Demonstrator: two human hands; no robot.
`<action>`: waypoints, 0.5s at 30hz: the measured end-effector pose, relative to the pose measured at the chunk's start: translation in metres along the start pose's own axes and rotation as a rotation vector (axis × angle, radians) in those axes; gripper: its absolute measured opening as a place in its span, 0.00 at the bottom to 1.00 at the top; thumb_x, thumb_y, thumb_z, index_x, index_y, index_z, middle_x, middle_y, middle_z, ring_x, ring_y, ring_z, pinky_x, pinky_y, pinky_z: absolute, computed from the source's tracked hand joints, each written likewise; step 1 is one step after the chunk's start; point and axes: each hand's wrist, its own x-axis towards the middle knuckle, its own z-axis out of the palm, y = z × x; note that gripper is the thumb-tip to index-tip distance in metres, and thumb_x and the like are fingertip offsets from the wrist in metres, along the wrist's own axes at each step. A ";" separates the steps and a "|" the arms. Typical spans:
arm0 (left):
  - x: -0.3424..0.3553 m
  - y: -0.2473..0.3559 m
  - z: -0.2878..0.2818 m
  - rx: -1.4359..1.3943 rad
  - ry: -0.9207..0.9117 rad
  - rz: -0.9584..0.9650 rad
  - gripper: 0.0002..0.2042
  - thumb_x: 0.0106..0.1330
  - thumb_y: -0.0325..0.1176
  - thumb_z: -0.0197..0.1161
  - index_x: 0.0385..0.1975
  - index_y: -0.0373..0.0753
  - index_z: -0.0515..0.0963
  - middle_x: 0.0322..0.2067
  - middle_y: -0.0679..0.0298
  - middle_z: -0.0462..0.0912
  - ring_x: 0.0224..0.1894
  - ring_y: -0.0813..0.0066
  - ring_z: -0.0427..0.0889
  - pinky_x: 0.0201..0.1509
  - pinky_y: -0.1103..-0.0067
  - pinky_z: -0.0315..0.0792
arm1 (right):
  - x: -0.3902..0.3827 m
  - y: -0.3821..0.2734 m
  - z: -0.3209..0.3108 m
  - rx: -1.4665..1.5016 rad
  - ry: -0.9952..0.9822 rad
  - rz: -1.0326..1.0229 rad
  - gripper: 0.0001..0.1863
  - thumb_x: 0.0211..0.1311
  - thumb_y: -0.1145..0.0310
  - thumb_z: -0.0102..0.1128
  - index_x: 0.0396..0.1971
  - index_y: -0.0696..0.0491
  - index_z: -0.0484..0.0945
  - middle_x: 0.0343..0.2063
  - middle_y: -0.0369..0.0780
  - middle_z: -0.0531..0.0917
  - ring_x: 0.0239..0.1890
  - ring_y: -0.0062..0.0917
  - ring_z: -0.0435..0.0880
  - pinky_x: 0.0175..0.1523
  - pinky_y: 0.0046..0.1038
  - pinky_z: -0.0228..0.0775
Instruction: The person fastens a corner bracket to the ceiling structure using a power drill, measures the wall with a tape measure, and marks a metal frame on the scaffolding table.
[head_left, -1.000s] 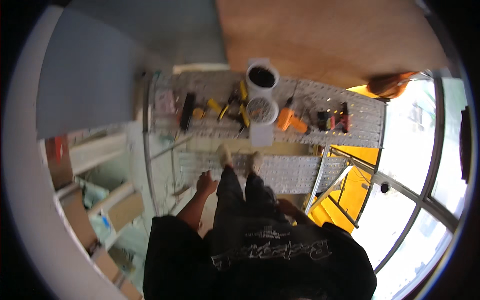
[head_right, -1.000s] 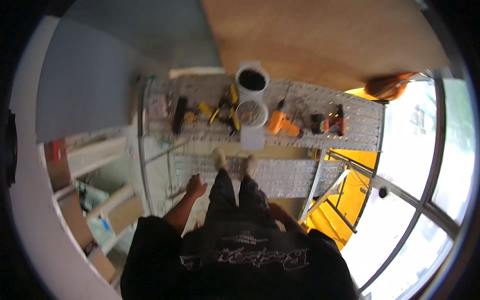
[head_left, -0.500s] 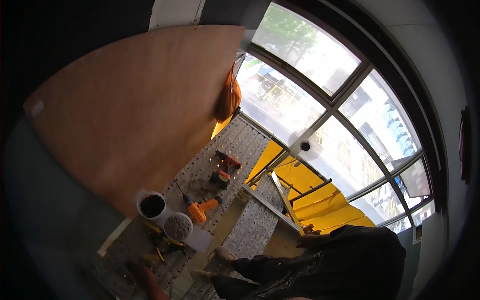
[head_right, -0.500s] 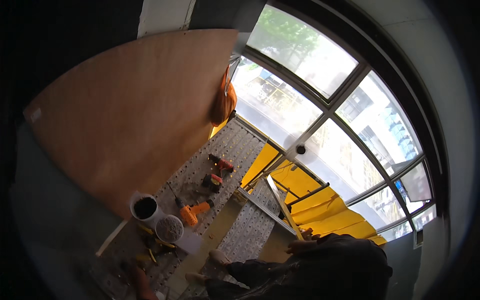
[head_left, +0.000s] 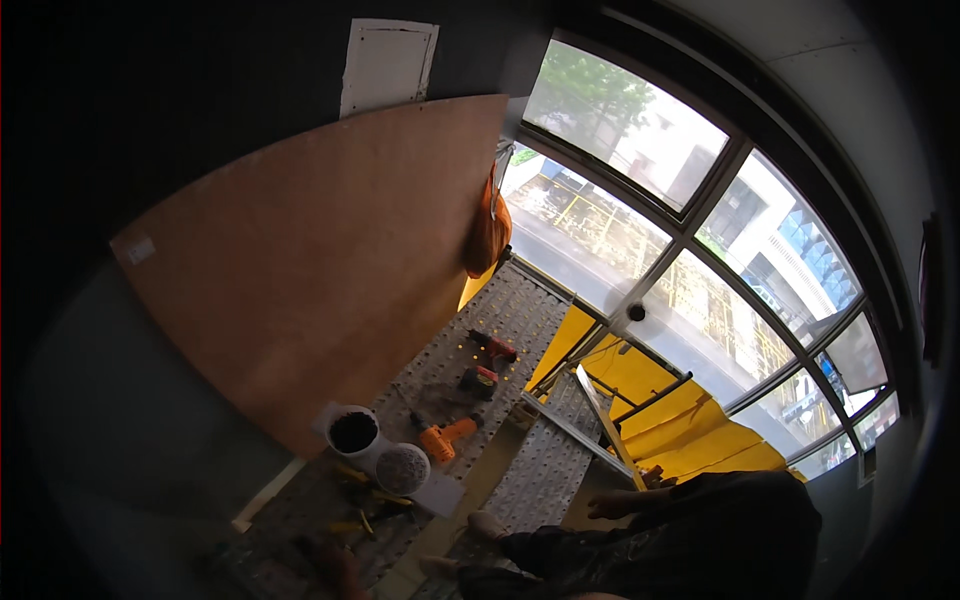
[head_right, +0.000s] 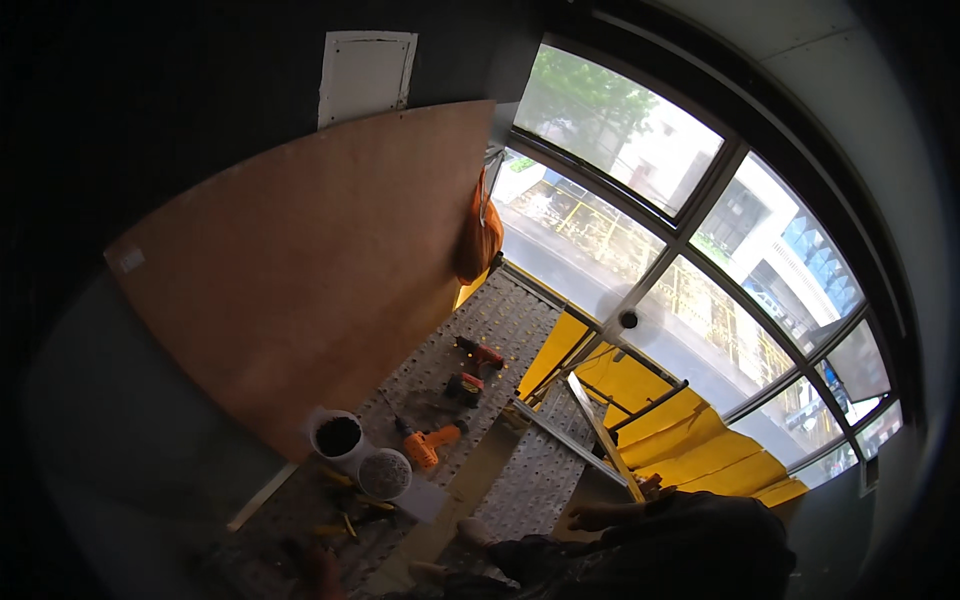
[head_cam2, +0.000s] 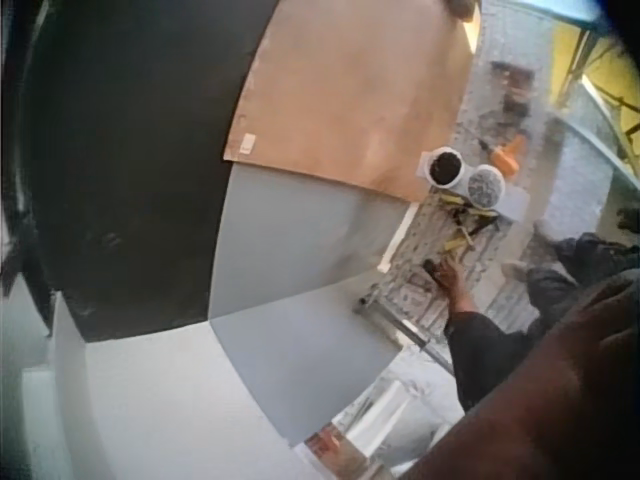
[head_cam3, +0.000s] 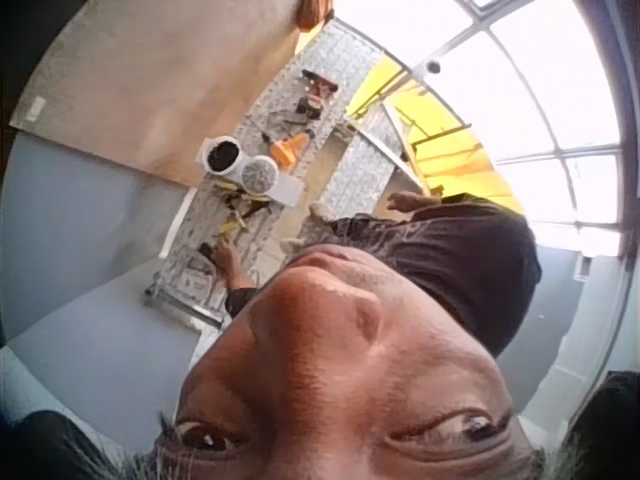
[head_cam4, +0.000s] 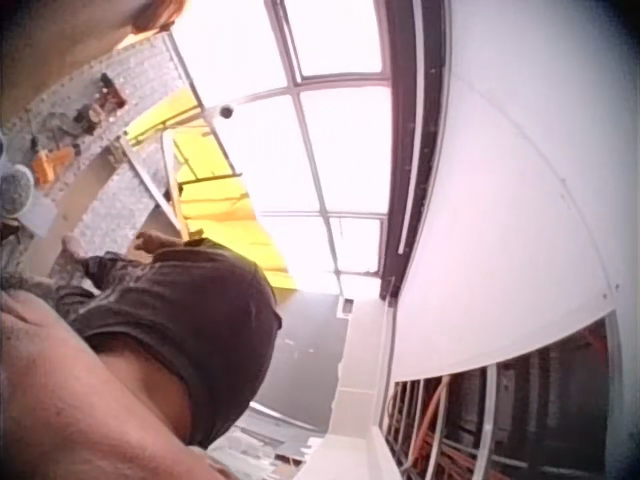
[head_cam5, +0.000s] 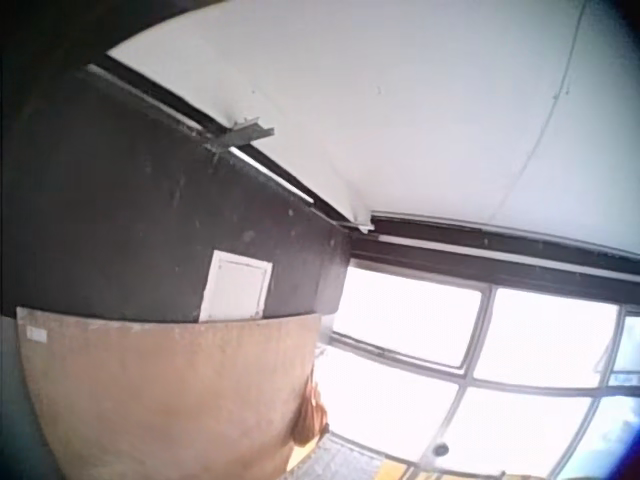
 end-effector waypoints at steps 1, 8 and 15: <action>-0.009 0.001 -0.002 0.040 -0.018 -0.013 0.34 0.58 0.38 0.61 0.63 0.25 0.62 0.62 0.40 0.67 0.68 0.48 0.63 0.75 0.65 0.50 | -0.015 -0.037 -0.010 0.000 0.014 0.047 0.33 0.63 0.48 0.61 0.61 0.53 0.71 0.49 0.48 0.81 0.47 0.35 0.83 0.54 0.30 0.74; -0.042 -0.016 0.083 0.196 0.628 -0.118 0.30 0.56 0.43 0.67 0.55 0.33 0.71 0.47 0.50 0.79 0.50 0.52 0.79 0.57 0.58 0.69 | -0.025 -0.086 -0.032 -0.268 0.146 -0.431 0.24 0.68 0.57 0.54 0.59 0.54 0.72 0.46 0.47 0.83 0.47 0.41 0.83 0.55 0.38 0.74; -0.171 0.144 -0.040 -1.597 -0.128 0.099 0.27 0.57 0.33 0.67 0.56 0.40 0.65 0.38 0.58 0.78 0.43 0.64 0.79 0.41 0.71 0.78 | -0.083 -0.237 -0.055 0.394 -0.056 -0.637 0.34 0.66 0.55 0.61 0.67 0.52 0.62 0.55 0.46 0.78 0.56 0.31 0.78 0.62 0.33 0.66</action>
